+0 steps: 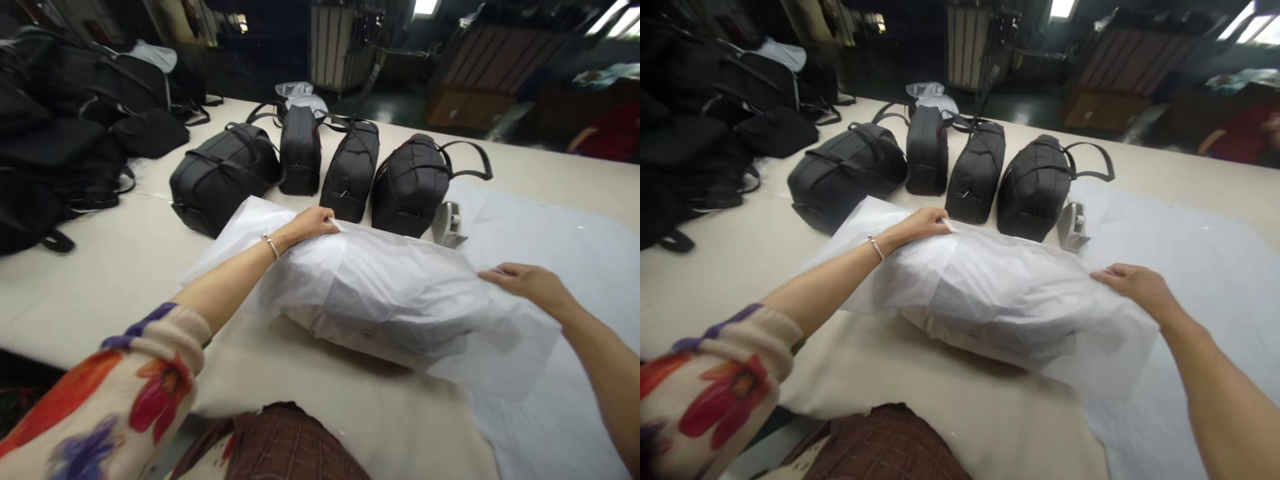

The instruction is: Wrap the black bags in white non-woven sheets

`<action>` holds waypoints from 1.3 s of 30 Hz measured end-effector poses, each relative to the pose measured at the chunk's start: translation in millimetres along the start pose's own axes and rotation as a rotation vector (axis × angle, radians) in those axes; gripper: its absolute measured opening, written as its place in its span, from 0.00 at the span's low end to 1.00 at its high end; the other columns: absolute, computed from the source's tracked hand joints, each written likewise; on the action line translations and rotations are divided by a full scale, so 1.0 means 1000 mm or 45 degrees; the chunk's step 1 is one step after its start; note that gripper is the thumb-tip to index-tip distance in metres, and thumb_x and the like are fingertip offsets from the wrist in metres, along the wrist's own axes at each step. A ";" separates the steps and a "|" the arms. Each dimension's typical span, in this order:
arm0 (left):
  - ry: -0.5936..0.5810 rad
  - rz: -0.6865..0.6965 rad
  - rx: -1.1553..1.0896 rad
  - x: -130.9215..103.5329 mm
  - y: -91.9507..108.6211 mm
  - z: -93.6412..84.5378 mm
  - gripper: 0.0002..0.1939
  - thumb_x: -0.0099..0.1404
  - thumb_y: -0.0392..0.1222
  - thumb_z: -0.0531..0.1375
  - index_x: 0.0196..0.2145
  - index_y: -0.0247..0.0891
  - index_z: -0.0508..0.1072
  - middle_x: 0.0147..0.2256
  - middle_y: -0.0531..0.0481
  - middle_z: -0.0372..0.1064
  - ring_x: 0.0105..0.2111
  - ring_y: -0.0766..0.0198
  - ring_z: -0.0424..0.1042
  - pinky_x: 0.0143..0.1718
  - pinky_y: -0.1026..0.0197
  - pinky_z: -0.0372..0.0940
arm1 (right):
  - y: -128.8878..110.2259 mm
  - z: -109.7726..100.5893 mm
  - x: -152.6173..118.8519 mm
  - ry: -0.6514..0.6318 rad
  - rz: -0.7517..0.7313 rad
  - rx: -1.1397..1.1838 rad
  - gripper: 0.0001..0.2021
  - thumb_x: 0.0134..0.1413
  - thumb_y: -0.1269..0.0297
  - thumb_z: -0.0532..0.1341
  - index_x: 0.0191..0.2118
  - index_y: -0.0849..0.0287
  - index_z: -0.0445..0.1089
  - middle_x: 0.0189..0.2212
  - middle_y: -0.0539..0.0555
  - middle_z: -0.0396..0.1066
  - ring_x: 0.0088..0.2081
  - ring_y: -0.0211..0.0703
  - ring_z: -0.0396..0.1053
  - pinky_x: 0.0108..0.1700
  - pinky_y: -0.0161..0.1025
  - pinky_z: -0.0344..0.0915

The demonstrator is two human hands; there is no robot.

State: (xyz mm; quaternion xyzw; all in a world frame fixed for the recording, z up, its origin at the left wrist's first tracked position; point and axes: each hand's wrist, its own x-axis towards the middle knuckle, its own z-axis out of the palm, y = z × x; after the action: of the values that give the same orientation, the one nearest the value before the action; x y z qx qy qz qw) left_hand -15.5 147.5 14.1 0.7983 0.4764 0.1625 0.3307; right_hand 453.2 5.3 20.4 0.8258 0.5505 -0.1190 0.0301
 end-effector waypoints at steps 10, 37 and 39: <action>-0.179 0.072 0.107 -0.001 0.006 -0.005 0.11 0.54 0.48 0.63 0.29 0.38 0.76 0.26 0.51 0.72 0.28 0.60 0.68 0.28 0.61 0.56 | -0.205 -0.014 -0.117 0.537 -1.191 0.270 0.28 0.67 0.48 0.53 0.68 0.50 0.57 0.67 0.58 0.58 0.68 0.61 0.53 0.70 0.61 0.45; 0.330 -0.311 -0.046 -0.054 -0.143 -0.115 0.36 0.61 0.57 0.59 0.64 0.41 0.62 0.30 0.53 0.74 0.29 0.58 0.73 0.28 0.63 0.64 | -0.241 0.071 -0.082 0.128 -1.245 0.031 0.35 0.65 0.47 0.58 0.72 0.46 0.47 0.70 0.56 0.50 0.69 0.59 0.51 0.69 0.63 0.51; 0.325 -0.358 0.222 -0.044 -0.146 -0.117 0.32 0.60 0.53 0.61 0.60 0.42 0.67 0.28 0.52 0.72 0.30 0.56 0.74 0.31 0.63 0.63 | -0.243 0.068 -0.083 0.106 -1.230 0.043 0.35 0.65 0.47 0.58 0.72 0.46 0.46 0.70 0.57 0.50 0.69 0.59 0.51 0.69 0.63 0.50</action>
State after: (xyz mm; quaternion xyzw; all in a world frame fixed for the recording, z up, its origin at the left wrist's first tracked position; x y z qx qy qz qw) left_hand -200.1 200.7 1.8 0.7225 0.6335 0.1728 0.2166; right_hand 189.2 13.6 -7.3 0.4802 0.8696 -0.0951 -0.0642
